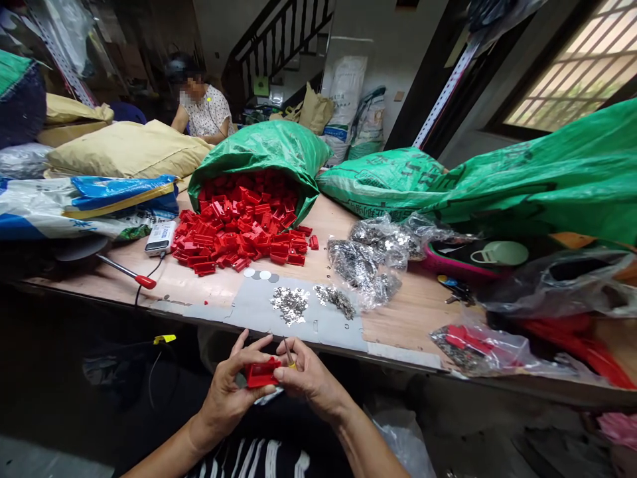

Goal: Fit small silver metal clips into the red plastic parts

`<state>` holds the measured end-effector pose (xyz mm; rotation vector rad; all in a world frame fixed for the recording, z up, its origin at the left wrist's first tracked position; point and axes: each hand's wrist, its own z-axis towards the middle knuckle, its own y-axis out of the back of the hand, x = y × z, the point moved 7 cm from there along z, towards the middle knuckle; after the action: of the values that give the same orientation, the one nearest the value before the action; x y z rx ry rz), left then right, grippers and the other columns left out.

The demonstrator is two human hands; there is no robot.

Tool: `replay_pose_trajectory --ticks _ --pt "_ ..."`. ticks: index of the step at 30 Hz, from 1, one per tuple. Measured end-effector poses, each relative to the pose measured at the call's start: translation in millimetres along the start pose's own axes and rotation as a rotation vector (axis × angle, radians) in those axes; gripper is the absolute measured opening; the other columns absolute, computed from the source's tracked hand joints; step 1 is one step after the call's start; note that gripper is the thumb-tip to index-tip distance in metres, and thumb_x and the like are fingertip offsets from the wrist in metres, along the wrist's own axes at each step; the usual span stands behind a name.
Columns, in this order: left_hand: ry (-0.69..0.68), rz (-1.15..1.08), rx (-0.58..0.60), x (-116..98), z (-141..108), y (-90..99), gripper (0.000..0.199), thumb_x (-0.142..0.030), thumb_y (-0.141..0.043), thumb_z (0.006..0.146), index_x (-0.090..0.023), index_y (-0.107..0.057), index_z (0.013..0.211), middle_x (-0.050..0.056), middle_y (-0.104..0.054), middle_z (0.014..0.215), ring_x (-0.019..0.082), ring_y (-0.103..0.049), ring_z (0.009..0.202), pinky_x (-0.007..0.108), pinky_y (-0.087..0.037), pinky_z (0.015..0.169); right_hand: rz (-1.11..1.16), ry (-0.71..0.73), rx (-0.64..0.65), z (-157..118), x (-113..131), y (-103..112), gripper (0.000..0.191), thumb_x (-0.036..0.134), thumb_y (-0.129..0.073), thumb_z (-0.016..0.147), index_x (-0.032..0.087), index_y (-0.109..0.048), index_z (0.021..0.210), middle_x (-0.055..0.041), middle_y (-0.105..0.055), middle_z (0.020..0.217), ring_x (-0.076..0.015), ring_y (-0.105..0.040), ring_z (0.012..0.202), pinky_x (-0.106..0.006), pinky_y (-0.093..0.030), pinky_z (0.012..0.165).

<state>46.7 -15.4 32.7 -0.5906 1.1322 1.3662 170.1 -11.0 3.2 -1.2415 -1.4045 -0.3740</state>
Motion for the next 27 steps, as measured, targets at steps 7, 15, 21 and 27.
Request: replay_pose_trajectory --ticks 7,15,21,27 --pt "0.275 -0.366 -0.099 24 -1 3.8 0.029 -0.022 -0.078 0.067 -0.024 -0.063 0.091 0.004 -0.072 0.107 0.026 -0.056 0.118 0.05 -0.013 0.113 -0.289 0.055 0.002 4 18 7 0.042 0.047 -0.068 0.074 0.021 -0.046 0.099 0.0023 -0.056 0.078 -0.0053 -0.041 0.05 -0.018 -0.031 0.045" --pt "0.419 -0.506 -0.156 24 0 5.5 0.032 -0.026 -0.072 0.073 -0.022 -0.06 0.102 0.006 -0.067 0.112 0.021 -0.062 0.101 0.03 -0.045 0.09 -1.494 0.23 -0.703 36 100 87 0.013 0.016 -0.049 0.086 0.018 -0.061 0.088 -0.0075 -0.065 0.094 -0.0196 -0.06 0.09 -0.028 -0.041 0.081" --pt "0.48 -0.569 -0.157 31 -3 6.3 0.053 -0.029 -0.067 0.078 -0.025 -0.048 0.127 0.004 -0.069 0.103 0.018 -0.062 0.099 0.028 -0.044 0.092 -1.59 0.181 -0.713 60 102 94 0.014 0.015 -0.05 0.086 0.018 -0.063 0.091 -0.009 -0.064 0.097 -0.0201 -0.059 0.088 -0.027 -0.039 0.075" --pt "0.534 -0.631 -0.188 32 -4 7.7 0.064 -0.03 -0.067 0.078 -0.024 -0.042 0.136 0.005 -0.07 0.101 0.02 -0.064 0.097 0.03 -0.044 0.093 -1.586 0.196 -0.712 63 105 97 0.008 0.012 -0.054 0.081 0.018 -0.058 0.083 -0.0069 -0.063 0.087 -0.0186 -0.057 0.083 -0.025 -0.037 0.071"
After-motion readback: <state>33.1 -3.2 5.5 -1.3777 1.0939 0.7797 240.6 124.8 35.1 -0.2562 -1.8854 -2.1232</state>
